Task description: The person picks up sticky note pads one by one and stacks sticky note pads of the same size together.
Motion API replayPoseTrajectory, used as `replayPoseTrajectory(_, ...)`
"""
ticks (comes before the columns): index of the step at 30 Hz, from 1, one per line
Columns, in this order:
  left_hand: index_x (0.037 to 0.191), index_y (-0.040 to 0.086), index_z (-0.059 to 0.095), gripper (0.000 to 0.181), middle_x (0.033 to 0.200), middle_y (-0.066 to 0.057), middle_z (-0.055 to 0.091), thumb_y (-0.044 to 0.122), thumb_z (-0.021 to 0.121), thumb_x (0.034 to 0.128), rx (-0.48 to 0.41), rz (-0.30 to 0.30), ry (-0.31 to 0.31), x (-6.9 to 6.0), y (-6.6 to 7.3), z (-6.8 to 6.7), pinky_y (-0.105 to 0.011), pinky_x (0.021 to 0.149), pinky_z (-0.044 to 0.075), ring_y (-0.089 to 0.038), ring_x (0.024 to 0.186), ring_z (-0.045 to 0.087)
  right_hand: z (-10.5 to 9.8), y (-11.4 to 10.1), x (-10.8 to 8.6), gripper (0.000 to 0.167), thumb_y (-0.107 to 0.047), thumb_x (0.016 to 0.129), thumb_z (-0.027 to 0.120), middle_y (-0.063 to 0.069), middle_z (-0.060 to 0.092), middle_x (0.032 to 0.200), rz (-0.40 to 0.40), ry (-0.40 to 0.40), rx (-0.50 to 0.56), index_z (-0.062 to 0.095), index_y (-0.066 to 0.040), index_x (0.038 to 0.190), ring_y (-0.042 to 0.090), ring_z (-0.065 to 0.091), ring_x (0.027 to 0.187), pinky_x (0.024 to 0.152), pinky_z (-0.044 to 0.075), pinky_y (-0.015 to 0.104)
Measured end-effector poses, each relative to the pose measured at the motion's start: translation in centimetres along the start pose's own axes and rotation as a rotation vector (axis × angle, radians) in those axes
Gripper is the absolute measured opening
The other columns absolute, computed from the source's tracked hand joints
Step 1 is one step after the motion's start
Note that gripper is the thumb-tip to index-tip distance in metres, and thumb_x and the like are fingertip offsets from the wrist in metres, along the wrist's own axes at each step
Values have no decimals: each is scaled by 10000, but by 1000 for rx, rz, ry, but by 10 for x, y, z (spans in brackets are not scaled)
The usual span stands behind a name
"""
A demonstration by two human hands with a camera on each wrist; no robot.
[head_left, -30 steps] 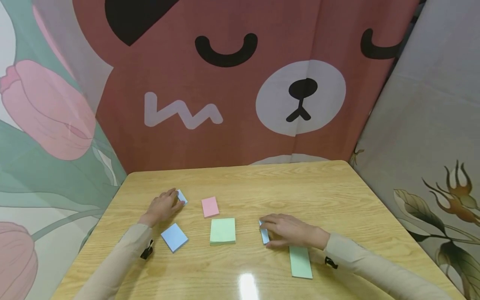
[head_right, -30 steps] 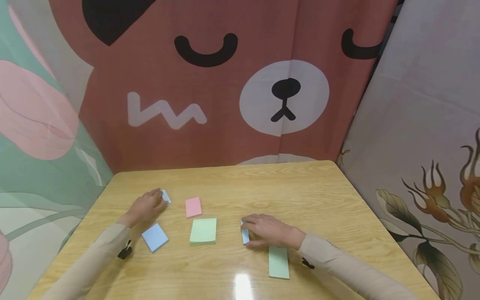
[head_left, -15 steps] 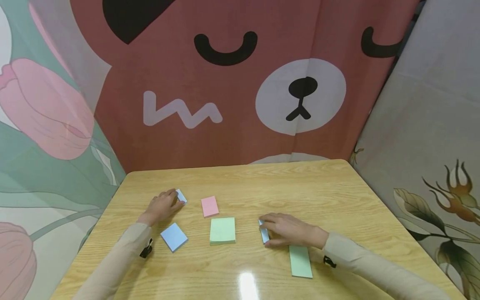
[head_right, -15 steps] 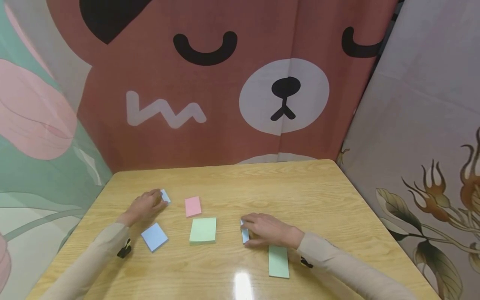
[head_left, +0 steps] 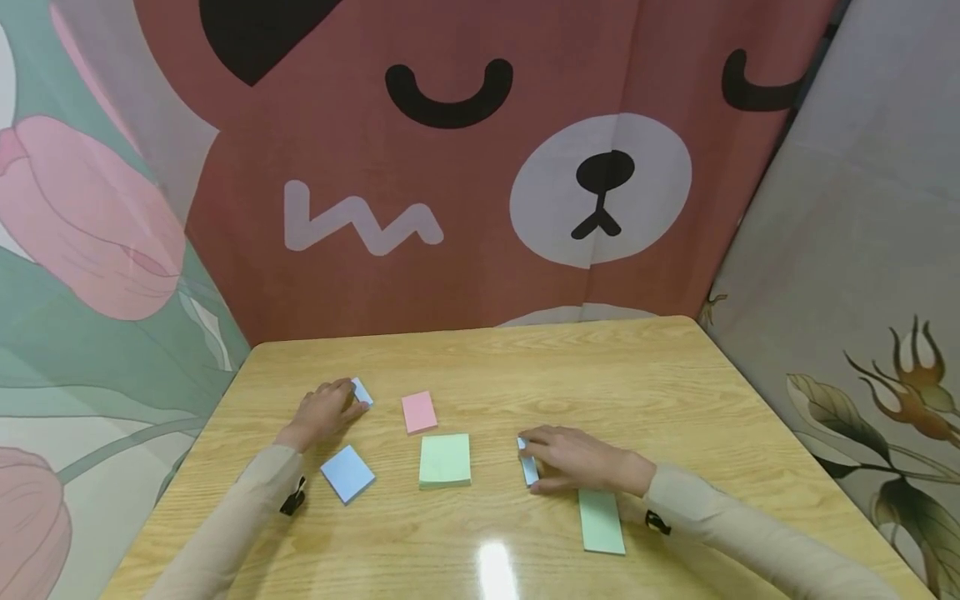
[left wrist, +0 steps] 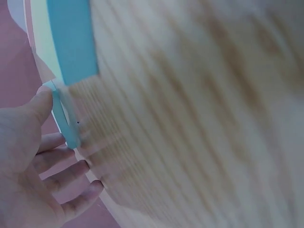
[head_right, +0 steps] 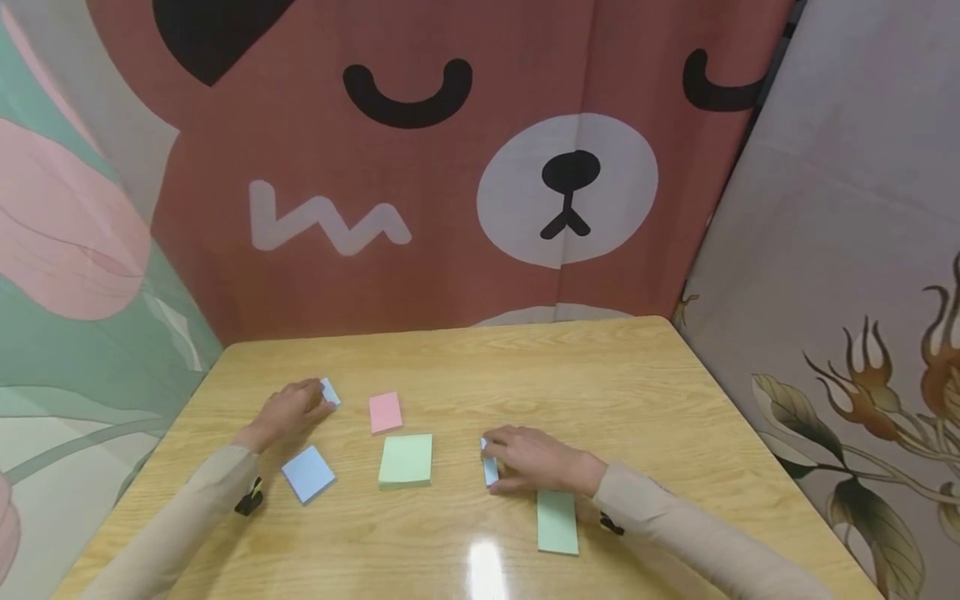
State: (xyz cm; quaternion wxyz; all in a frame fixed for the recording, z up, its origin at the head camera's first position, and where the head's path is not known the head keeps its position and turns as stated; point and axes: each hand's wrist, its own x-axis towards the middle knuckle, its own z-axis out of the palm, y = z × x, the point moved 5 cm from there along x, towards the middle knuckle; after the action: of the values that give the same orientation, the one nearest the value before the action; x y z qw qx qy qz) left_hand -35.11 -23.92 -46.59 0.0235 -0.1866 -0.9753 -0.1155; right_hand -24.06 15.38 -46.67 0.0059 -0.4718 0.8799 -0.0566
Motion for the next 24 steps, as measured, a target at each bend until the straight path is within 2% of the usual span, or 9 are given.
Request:
replayPoseTrajectory(12,1353,-90,510,585,1371,-287,509,364,600,995,-25,-28,-3,2,-5,2,-718,948,339,-514,1202,485,2,2,3,496,-520,927,636,138,542,1370,19,20,0,619,-138,1244,280,553,1215,968,486,418)
replayPoseTrajectory(20,1357,-87,507,604,1388,-292,493,387,595,993,-27,-30,-2,3,-6,2,-737,950,319,-525,1212,472,0,-1,4,518,-471,929,663,143,546,1354,-20,40,-15,601,-152,1332,285,551,1211,938,508,417)
replayPoseTrajectory(24,1358,-91,507,615,1393,-291,489,395,596,991,-20,-39,-7,3,-6,3,-731,951,325,-520,1220,469,1,-3,3,451,-477,929,660,151,548,1344,-43,47,-45,665,-175,1263,281,557,1197,930,513,397)
